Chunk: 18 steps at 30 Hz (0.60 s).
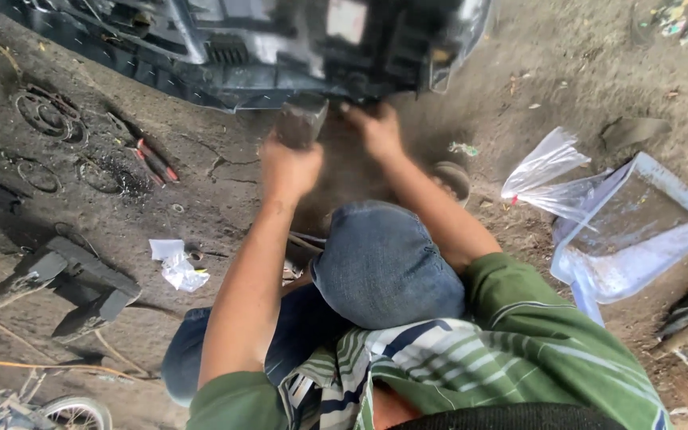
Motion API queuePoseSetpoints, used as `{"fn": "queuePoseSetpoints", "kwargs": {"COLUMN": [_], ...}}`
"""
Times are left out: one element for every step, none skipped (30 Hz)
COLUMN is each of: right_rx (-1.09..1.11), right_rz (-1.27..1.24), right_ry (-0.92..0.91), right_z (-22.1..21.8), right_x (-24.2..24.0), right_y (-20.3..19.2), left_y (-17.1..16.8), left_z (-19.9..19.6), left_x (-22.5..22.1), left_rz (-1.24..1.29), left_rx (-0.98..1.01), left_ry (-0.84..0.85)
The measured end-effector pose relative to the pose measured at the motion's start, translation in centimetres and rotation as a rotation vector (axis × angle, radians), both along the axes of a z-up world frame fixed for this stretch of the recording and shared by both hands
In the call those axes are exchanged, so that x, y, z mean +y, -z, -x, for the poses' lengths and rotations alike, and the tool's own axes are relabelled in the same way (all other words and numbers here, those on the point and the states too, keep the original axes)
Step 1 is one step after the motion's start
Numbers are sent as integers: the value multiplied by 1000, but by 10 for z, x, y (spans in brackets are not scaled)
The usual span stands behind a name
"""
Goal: Replacing the seat cover of a motorcycle by stretching the new material over the base and securing it with a hammer.
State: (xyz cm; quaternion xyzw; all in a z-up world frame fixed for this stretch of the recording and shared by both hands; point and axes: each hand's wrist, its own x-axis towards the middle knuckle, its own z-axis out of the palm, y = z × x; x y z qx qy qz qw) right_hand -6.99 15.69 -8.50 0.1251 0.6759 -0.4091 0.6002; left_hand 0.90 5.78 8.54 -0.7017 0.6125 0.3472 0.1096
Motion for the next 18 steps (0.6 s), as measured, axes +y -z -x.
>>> {"fn": "queuePoseSetpoints", "kwargs": {"right_rx": [70,135,138,142,146,143,132,128,132,116,100,97,61,26,25,23,22,20], "right_rz": [22,37,36,-4,-44,-47,-90,-126,-123,-99,-76,-85,-75,-56,-57,-49,-41,-45], "right_ry": [34,71,75,144,213,207,222,248,253,266,280,284,321,351,348,340,332,335], "right_z": [7,11,7,3,0,-3,-5,-3,-3,-4,-6,-4,-2,1,1,2,3,0], "right_x": [3,9,5,1,-4,-4,-4,-7,-5,-2,1,-1,-4,-9,-8,-9,-10,-6], "right_y": [-2,-5,-8,-11,-13,-12,-12,-10,-6,-2,3,1,0,0,-4,-7,-11,-1], "left_y": [2,3,1,-1,-2,-4,-6,-7,-5,-3,0,-3,-6,-10,-9,-8,-7,-7], "left_z": [0,-1,1,3,4,3,3,6,3,0,-3,3,8,14,14,14,14,15], "left_x": [0,0,0,-1,-1,0,2,-1,3,6,9,9,9,9,9,8,7,7], "left_rz": [11,16,15,25,36,33,17,7,10,-11,-32,-40,-57,-65,-66,-71,-77,-80], "left_rx": [2,-1,2,4,5,2,7,20,26,25,23,19,47,77,75,65,55,52], "left_ry": [5,15,19,16,13,8,11,23,27,27,26,30,26,16,13,2,-8,-5]}}
